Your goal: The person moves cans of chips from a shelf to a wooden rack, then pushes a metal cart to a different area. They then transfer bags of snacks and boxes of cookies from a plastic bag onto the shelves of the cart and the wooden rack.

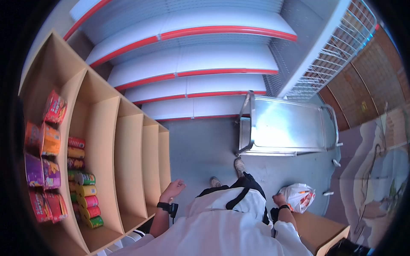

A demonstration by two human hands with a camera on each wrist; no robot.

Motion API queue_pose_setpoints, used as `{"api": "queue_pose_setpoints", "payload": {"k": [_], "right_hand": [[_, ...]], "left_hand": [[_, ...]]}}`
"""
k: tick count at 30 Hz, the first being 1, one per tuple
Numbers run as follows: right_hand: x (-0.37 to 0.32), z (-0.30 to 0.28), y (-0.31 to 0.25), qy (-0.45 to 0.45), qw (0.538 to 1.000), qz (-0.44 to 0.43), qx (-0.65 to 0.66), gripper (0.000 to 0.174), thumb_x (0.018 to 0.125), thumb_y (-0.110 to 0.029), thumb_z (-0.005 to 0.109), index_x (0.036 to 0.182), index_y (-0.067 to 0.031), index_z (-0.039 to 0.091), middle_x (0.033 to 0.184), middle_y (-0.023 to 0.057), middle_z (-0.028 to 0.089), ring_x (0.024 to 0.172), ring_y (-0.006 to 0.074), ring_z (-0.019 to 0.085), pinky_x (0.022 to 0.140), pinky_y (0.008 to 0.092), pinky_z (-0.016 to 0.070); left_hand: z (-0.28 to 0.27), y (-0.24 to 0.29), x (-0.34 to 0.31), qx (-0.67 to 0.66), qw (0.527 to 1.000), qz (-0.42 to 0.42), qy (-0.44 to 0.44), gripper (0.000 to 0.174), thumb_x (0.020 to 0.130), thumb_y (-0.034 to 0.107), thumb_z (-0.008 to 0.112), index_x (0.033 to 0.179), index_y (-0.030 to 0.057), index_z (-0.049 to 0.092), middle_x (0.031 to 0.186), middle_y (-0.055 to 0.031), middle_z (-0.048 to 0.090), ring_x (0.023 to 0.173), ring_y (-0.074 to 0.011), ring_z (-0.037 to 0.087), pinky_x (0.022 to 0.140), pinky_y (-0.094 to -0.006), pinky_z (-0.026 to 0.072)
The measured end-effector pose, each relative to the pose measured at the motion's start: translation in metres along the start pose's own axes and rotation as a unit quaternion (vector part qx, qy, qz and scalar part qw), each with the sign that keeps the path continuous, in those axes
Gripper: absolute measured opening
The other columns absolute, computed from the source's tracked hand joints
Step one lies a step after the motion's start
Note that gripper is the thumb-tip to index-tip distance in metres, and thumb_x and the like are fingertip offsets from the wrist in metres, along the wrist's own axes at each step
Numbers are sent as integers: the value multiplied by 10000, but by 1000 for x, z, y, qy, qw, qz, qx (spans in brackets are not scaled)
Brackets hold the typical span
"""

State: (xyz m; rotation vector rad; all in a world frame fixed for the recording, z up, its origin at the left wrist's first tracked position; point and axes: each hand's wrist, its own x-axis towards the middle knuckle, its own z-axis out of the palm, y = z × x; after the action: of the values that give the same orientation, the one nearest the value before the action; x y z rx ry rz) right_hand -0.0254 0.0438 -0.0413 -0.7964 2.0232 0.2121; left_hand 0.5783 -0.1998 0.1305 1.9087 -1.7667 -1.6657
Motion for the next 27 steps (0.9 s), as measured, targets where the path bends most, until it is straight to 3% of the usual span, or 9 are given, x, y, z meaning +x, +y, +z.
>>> {"api": "queue_pose_setpoints", "payload": {"k": [3,5,6,8,11,15,21,25,27], "right_hand": [[-37,30,57,-156,917,177,321,179,802,-161,590,705,-15,623,619,112,611,499,228,599,433,366,483],[-115,20,-1,-62,933,160,316,166,807,-114,606,670,-23,589,585,93,574,449,201,563,352,331,423],[-105,40,20,-95,974,22,205,156,800,-137,607,717,-6,611,628,105,601,455,208,571,389,336,456],[-159,6,-43,-61,964,163,201,248,805,-194,572,893,19,664,837,169,670,698,252,671,587,355,540],[-119,69,18,105,958,36,264,412,801,-292,564,1066,16,633,996,256,642,1008,344,609,888,354,471],[-153,59,28,137,948,98,271,356,825,-233,541,1063,13,637,947,212,668,893,291,657,781,350,519],[-177,104,132,77,774,183,601,180,859,-145,519,826,-6,629,744,90,633,600,162,601,495,276,470],[-209,132,203,79,740,287,603,196,807,-159,548,829,-5,668,748,87,659,615,173,619,535,300,495],[-229,127,226,102,709,295,632,196,814,-153,540,841,-5,666,752,85,659,631,170,616,546,302,500]], "left_hand": [[-1,34,23,40,999,33,-5,437,853,338,615,1134,11,540,984,-174,635,927,-288,618,821,-363,483],[0,55,40,47,997,57,10,442,854,347,615,1130,10,540,994,-166,632,934,-288,614,822,-360,481],[1,72,46,57,996,67,-4,442,854,347,615,1130,10,540,994,-166,632,934,-288,614,822,-360,481],[6,110,55,102,991,79,-21,445,853,357,614,1126,13,542,1000,-170,630,948,-289,610,836,-362,477],[33,152,93,151,981,108,-59,451,844,367,623,1117,14,549,1016,-174,627,972,-289,604,845,-364,475],[108,239,149,94,982,138,-88,518,827,351,637,1193,10,503,1161,-196,562,1091,-284,549,912,-369,439],[204,340,199,26,983,163,78,658,782,276,667,1283,-58,402,1293,-237,470,1204,-331,463,1021,-382,354],[241,332,246,186,962,135,149,753,793,356,630,1369,-38,346,1372,-258,399,1297,-340,347,1089,-401,237],[237,317,281,167,980,89,61,724,754,431,659,1331,43,455,1384,-234,392,1287,-386,320,1028,-445,303]]}}
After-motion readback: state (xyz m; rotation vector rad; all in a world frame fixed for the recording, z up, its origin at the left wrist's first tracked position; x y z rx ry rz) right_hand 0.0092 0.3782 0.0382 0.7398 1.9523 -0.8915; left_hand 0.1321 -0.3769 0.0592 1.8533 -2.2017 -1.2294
